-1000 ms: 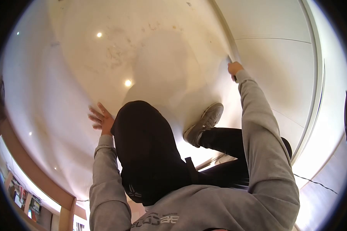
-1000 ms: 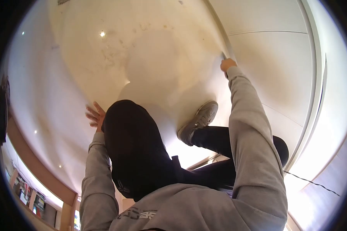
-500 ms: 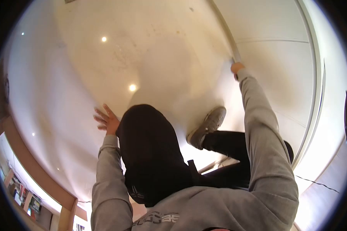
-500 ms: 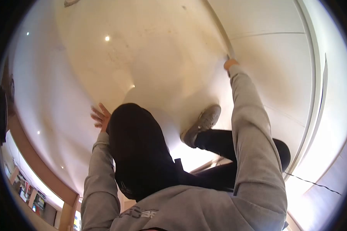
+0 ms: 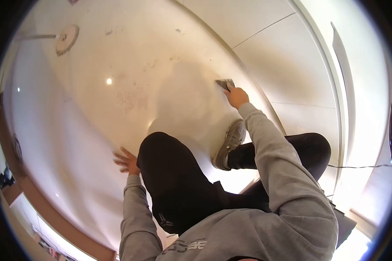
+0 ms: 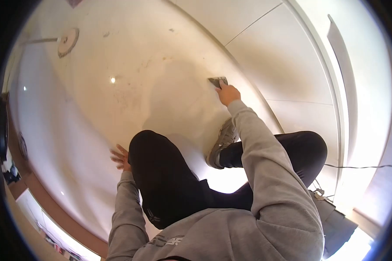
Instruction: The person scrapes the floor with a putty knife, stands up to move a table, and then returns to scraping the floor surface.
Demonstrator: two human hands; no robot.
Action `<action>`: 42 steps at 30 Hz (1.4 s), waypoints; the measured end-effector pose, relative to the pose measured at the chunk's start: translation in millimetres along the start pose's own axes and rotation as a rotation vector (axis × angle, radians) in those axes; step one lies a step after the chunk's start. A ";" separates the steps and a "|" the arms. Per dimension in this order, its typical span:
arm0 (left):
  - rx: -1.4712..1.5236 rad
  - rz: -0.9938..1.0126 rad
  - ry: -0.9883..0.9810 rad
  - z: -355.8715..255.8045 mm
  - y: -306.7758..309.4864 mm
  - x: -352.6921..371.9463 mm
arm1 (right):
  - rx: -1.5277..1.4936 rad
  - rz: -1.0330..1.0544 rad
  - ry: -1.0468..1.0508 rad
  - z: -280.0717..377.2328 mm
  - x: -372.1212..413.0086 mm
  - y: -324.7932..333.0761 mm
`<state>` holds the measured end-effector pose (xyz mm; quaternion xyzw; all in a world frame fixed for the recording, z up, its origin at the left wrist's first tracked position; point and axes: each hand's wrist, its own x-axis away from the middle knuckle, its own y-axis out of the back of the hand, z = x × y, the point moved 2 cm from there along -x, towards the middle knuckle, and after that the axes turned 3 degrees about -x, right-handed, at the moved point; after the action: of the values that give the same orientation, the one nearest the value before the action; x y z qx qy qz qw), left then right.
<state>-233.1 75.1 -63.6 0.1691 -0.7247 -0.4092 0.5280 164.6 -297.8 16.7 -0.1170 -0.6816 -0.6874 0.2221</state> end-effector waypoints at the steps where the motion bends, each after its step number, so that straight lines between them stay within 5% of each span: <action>1: 0.013 0.031 0.016 -2.3 2.5 -0.7 | -0.035 -0.037 -0.047 -14.4 9.8 3.7; 5: -0.034 0.032 0.049 -6.8 2.6 0.0 | -0.003 -0.115 -0.226 -89.4 4.8 -7.6; 11: -0.038 0.045 0.033 -3.8 -0.8 -3.0 | -0.060 -0.150 -0.035 -139.5 -34.9 -30.0; 14: -0.089 0.073 0.028 -4.3 1.4 -2.4 | -0.094 -0.180 0.138 -142.3 -60.5 -27.6; 22: -0.064 0.033 0.022 -4.1 0.3 -3.4 | -0.204 -0.239 0.206 -82.1 -76.8 -24.9; 30: -0.014 0.096 0.027 -9.5 7.9 0.9 | -0.221 -0.023 0.539 83.4 -46.0 75.1; 35: -0.151 0.120 0.075 -13.7 8.7 -0.8 | 0.102 0.089 0.671 68.6 -21.7 174.3; 39: -0.119 0.106 0.074 -16.4 12.0 3.1 | 0.007 0.017 0.762 34.8 -3.3 247.6; 42: -0.002 0.080 0.034 -6.8 5.7 -1.6 | 0.009 -0.054 0.760 15.4 0.8 245.0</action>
<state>-225.3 76.9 -59.4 0.1464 -0.7214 -0.3854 0.5564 275.5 -275.9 234.5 0.1655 -0.5564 -0.6842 0.4414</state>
